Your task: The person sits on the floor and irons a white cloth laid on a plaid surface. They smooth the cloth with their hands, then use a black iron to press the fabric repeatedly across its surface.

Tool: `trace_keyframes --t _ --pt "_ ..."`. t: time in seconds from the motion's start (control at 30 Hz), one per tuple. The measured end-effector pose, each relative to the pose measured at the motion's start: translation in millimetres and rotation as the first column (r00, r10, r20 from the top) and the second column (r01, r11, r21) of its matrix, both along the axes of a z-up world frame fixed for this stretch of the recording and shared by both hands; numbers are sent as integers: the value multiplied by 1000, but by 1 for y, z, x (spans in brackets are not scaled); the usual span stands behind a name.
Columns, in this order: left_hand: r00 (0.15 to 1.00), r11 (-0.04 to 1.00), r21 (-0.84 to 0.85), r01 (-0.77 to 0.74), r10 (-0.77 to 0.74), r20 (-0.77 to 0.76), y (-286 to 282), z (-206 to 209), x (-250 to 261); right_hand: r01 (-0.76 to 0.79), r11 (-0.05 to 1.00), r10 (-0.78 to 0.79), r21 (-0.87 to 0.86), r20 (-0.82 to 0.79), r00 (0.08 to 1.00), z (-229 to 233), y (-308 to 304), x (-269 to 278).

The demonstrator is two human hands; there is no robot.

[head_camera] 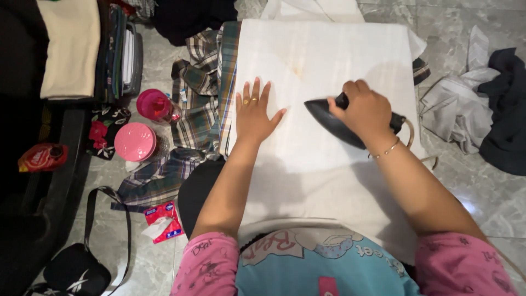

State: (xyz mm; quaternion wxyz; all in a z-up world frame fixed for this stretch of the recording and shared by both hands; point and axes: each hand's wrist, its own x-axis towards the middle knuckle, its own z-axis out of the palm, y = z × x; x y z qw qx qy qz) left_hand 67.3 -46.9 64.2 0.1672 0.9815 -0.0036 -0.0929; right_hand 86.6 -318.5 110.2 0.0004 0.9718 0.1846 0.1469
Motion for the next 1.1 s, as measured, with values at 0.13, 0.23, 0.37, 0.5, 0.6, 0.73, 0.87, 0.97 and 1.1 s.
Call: trace_keyframes --t 0.13,0.23,0.37,0.5,0.6,0.73,0.87,0.97,1.1 --pt "999 1000 -9 11 -11 -36 1 10 -1 14 999 -22 47 190 981 -11 -10 40" --pt "999 999 -35 11 -13 -49 2 11 0 22 997 -39 74 239 970 -17 -13 68" --pt "998 1000 -12 6 -7 -64 4 -26 5 45 996 -64 70 283 957 -30 -18 111" --pt "895 999 -4 42 -36 444 7 -64 1 80 996 -84 28 389 917 -43 -22 151" --pt "867 998 59 28 -54 496 5 -57 0 124 992 -120 12 357 926 -43 -22 180" --pt "879 993 120 -15 -44 475 4 -59 -1 197 980 -181 -18 319 930 -46 -22 221" --pt "903 996 91 -9 -31 429 3 -56 0 238 970 -211 -58 295 932 -57 -28 258" --pt "905 995 96 -15 -27 424 4 -54 1 278 956 -236 -95 311 921 -67 -33 281" --pt "919 995 97 3 -41 391 6 -56 2 245 969 -245 22 174 954 -71 -38 295"
